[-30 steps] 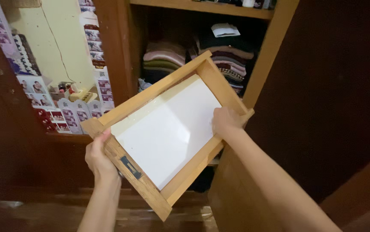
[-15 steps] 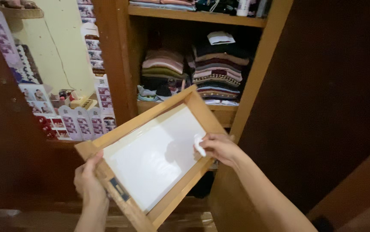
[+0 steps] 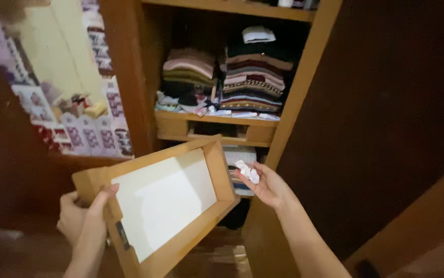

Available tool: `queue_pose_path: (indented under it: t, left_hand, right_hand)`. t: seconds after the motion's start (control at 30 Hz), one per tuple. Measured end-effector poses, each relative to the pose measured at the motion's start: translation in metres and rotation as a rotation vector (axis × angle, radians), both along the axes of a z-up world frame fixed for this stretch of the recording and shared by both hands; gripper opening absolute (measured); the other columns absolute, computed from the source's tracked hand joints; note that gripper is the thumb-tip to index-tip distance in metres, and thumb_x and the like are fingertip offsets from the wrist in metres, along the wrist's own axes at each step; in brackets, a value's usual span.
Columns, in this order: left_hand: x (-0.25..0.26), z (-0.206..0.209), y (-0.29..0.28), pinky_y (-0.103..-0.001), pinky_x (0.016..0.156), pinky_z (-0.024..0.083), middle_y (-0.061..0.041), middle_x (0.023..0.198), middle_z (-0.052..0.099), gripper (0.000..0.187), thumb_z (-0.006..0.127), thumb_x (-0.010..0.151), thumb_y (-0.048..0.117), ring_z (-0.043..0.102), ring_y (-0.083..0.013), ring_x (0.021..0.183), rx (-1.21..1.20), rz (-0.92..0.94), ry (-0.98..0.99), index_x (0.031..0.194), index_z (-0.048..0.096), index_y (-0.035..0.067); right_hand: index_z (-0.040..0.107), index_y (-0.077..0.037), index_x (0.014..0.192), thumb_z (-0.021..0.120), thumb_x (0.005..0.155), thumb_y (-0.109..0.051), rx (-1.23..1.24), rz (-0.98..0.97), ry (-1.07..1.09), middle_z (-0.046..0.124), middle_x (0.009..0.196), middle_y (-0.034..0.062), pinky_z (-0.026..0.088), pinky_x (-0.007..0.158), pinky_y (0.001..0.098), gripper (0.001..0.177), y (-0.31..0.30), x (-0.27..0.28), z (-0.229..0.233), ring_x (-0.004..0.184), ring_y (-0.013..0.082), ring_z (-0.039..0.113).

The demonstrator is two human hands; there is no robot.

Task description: The person opens a wooden drawer in a wardrobe, removes small items, and wipes the interior with a tissue. They spray a liquid from a small bottle onto the tissue and continue wiping the drawer surfaces. The drawer is then reinserted into the wardrobe.

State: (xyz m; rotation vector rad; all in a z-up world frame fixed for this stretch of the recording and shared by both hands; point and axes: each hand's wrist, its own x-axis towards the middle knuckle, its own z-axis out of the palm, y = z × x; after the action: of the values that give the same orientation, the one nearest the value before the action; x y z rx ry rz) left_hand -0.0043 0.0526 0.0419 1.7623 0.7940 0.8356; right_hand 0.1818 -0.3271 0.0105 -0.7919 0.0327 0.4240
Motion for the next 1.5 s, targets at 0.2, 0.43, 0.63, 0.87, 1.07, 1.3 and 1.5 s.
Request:
queue_pose_path:
  t: [0.2, 0.43, 0.63, 0.87, 1.07, 1.3, 1.5]
  left_hand:
    - [-0.005, -0.007, -0.027, -0.045, 0.091, 0.053, -0.027, 0.106, 0.070, 0.090, 0.091, 0.062, 0.052, 0.070, -0.0370, 0.096, 0.160, 0.012, 0.065, 0.123, 0.058, -0.006]
    - [-0.022, -0.014, -0.005, -0.048, 0.092, 0.053, -0.026, 0.106, 0.071, 0.090, 0.090, 0.059, 0.056, 0.070, -0.0401, 0.100, 0.264, 0.013, 0.204, 0.120, 0.058, -0.002]
    - [-0.029, -0.025, 0.048, -0.050, 0.091, 0.053, -0.026, 0.108, 0.071, 0.094, 0.090, 0.057, 0.058, 0.069, -0.0424, 0.102, 0.297, 0.009, 0.326, 0.123, 0.057, -0.001]
    - [-0.039, -0.055, 0.146, -0.052, 0.090, 0.053, -0.027, 0.109, 0.069, 0.095, 0.091, 0.058, 0.060, 0.068, -0.0439, 0.102, 0.363, 0.025, 0.431, 0.123, 0.057, -0.001]
    - [-0.045, -0.081, 0.205, -0.052, 0.088, 0.053, -0.026, 0.106, 0.071, 0.091, 0.090, 0.059, 0.058, 0.069, -0.0433, 0.099, 0.391, -0.001, 0.476, 0.119, 0.057, -0.001]
    - [-0.036, -0.110, 0.250, -0.053, 0.088, 0.054, -0.028, 0.105, 0.071, 0.095, 0.092, 0.058, 0.056, 0.069, -0.0456, 0.096, 0.487, -0.028, 0.477, 0.125, 0.054, 0.000]
    - [-0.032, -0.121, 0.277, -0.054, 0.085, 0.055, -0.029, 0.101, 0.071, 0.095, 0.091, 0.061, 0.060, 0.070, -0.0478, 0.095, 0.536, 0.033, 0.549, 0.126, 0.056, 0.000]
  right_hand:
    - [0.050, 0.017, 0.133, 0.050, 0.101, -0.007, -0.027, 0.098, -0.011, 0.060, 0.130, 0.0320, 0.059, 0.095, 0.0370, 0.040, -0.004, 0.026, -0.018, 0.117, 0.0396, 0.066]
    - [0.049, 0.017, 0.134, 0.054, 0.097, -0.001, -0.115, 0.059, 0.048, 0.059, 0.134, 0.0280, 0.057, 0.094, 0.0363, 0.041, 0.014, 0.025, -0.030, 0.119, 0.0378, 0.065]
    - [0.043, 0.019, 0.137, 0.054, 0.096, 0.006, -0.210, 0.122, 0.067, 0.055, 0.138, 0.0290, 0.055, 0.096, 0.0333, 0.044, 0.049, 0.023, -0.070, 0.122, 0.0377, 0.066]
    - [0.067, 0.012, 0.117, 0.068, 0.089, 0.003, -0.533, -0.028, 0.094, 0.069, 0.111, 0.0199, 0.060, 0.079, 0.0323, 0.029, 0.131, 0.004, -0.156, 0.093, 0.0266, 0.069]
    - [0.071, 0.015, 0.099, 0.072, 0.081, 0.012, -0.551, -0.200, 0.169, 0.074, 0.098, 0.0196, 0.065, 0.074, 0.0346, 0.019, 0.210, -0.006, -0.265, 0.086, 0.0283, 0.075]
    - [0.077, 0.007, 0.087, 0.077, 0.073, 0.009, -0.765, -0.278, 0.196, 0.076, 0.088, 0.0168, 0.063, 0.057, 0.0345, 0.014, 0.278, -0.006, -0.320, 0.072, 0.0243, 0.074]
    - [0.083, -0.004, 0.090, 0.084, 0.075, -0.009, -1.242, -0.109, 0.080, 0.081, 0.090, 0.0114, 0.063, 0.062, 0.0280, 0.016, 0.318, 0.011, -0.338, 0.074, 0.0160, 0.077]
